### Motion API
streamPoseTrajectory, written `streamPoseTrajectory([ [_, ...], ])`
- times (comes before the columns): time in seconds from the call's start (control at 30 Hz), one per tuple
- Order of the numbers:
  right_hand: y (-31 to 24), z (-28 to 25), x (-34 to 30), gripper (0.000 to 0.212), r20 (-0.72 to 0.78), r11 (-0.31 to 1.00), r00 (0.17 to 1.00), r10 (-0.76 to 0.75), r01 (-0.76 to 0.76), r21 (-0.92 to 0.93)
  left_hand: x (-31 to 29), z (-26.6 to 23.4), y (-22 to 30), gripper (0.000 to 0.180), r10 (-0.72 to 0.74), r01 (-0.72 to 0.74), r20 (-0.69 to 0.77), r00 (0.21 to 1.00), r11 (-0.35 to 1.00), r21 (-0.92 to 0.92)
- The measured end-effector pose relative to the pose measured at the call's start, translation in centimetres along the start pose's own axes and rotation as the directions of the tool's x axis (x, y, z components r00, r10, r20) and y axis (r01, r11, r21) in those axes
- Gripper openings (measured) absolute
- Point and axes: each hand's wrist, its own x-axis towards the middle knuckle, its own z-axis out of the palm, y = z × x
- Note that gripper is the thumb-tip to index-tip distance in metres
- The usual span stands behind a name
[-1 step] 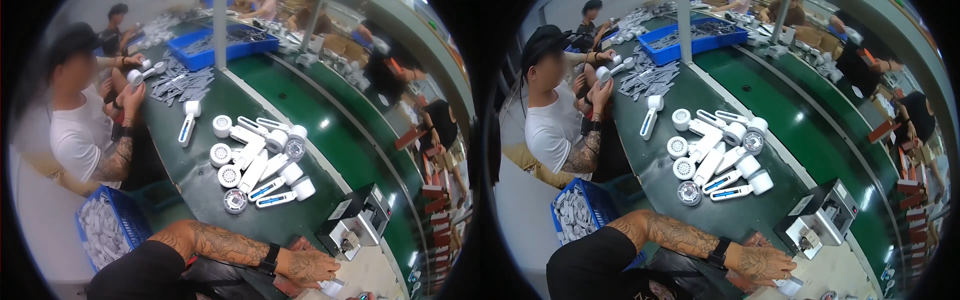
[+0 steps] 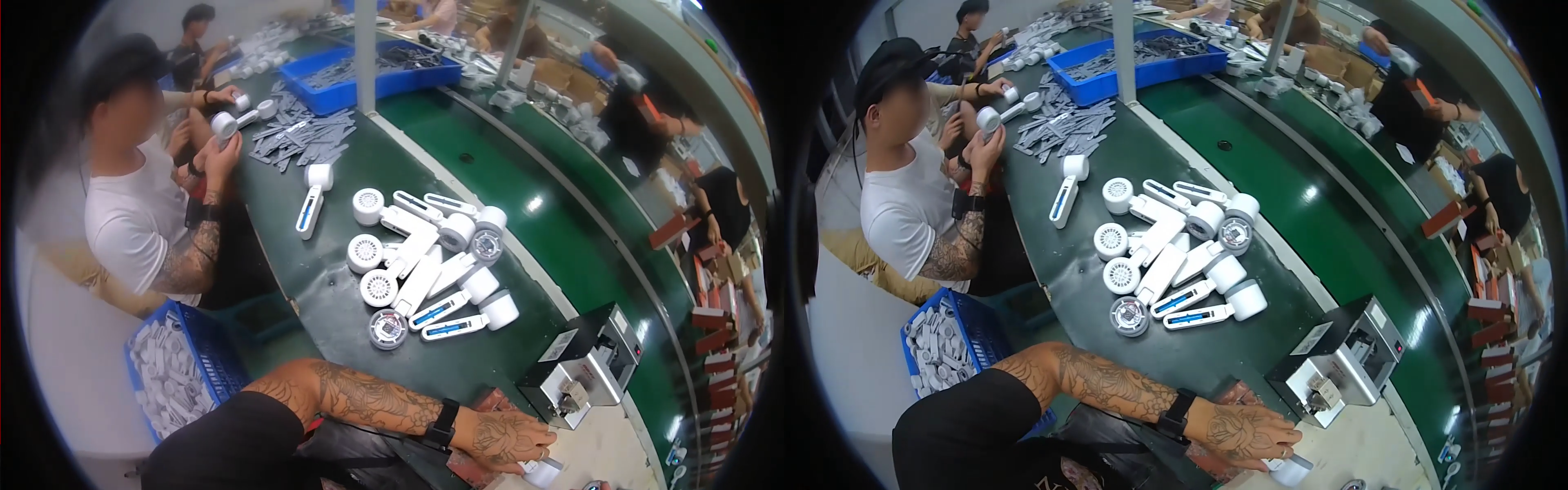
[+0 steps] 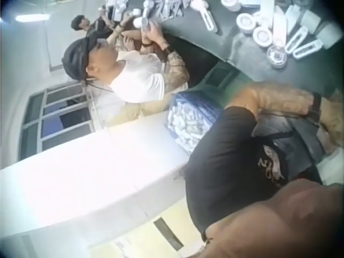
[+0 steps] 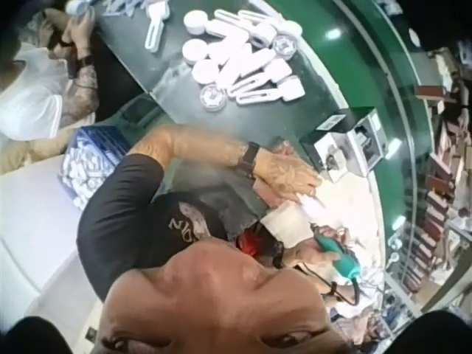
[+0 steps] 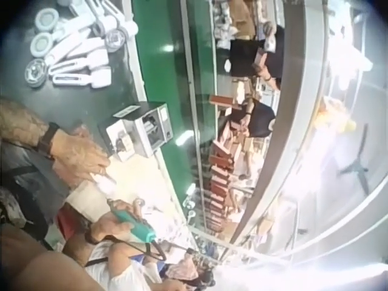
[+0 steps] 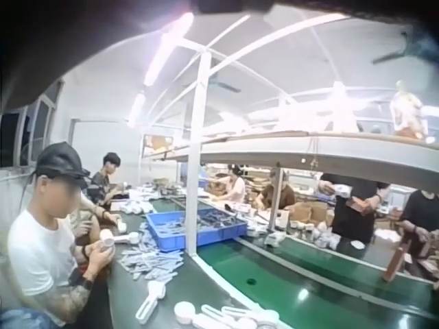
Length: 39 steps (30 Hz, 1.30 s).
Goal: The person picks up a white fan component, places it into a machine, and uses a power screwdriver to fasten it before setting it aside and repeating the process.
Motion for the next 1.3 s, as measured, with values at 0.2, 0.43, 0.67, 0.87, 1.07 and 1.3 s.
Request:
streamPoseTrajectory([
  [0.2,0.0,0.3,0.0,0.065,-0.025,0.998,0.998,-0.058,0.058,-0.009,-0.7,3.1,-1.2,0.044,0.081,-0.070,-0.274,0.958,0.996,0.052],
  [0.43,-0.7,0.6,0.3,0.052,-0.061,0.993,0.998,-0.029,0.036,0.115,0.1,-0.4,-0.1,0.047,-0.060,0.065,0.045,0.997,0.992,-0.108],
  [0.67,0.9,-4.8,0.4,0.059,-0.311,0.990,0.947,-0.083,0.043,-0.131,0.3,1.8,0.3,0.034,0.159,-0.177,-0.317,0.935,0.984,-0.028],
  [0.87,-1.0,-3.3,2.6,0.065,0.130,0.987,0.991,-0.036,0.015,0.158,-0.3,2.1,-0.4,0.030,0.055,-0.107,-0.358,0.932,0.986,-0.126],
  [1.07,-3.2,3.0,4.7,0.067,-0.234,0.973,0.972,-0.001,0.055,0.224,0.3,1.6,-0.5,0.039,0.078,-0.088,-0.387,0.919,0.996,-0.008],
  [1.3,-1.8,7.1,5.0,0.061,-0.066,0.993,0.993,-0.093,0.098,0.070,-1.0,-0.6,-1.2,0.049,0.049,-0.049,-0.310,0.950,0.999,0.010],
])
